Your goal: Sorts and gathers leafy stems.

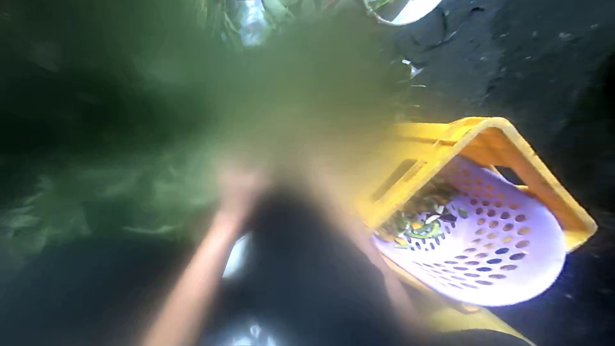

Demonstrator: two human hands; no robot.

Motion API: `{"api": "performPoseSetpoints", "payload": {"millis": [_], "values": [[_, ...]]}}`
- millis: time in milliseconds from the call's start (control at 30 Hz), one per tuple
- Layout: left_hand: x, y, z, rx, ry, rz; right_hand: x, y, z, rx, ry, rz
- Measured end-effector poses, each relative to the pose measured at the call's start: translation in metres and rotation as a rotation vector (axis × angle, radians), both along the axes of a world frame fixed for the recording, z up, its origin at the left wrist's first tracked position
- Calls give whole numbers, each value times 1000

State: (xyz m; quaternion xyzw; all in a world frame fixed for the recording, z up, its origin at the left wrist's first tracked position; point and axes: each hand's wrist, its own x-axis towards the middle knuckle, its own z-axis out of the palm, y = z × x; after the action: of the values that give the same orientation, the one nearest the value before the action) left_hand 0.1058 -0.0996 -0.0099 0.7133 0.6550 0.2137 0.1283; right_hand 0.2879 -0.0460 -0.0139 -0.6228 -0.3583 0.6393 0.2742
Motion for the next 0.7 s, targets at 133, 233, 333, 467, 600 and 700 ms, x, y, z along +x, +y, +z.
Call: {"api": "performPoseSetpoints", "payload": {"millis": [133,233,333,467,600,700], "values": [[-7,-6,1,28,47,-86,24,4,8,414,-716,152],[-7,-10,-1,35,122,-108,36,-5,-8,738,-911,111],[-6,-13,-1,39,134,-107,16,4,-10,757,-832,150],[-4,-12,-2,113,97,-115,-10,15,-28,514,-447,77],[-9,-11,4,-72,13,-70,7,31,-35,586,-609,-32],[-15,-4,15,-154,4,-82,10,37,-16,699,-775,203]]}}
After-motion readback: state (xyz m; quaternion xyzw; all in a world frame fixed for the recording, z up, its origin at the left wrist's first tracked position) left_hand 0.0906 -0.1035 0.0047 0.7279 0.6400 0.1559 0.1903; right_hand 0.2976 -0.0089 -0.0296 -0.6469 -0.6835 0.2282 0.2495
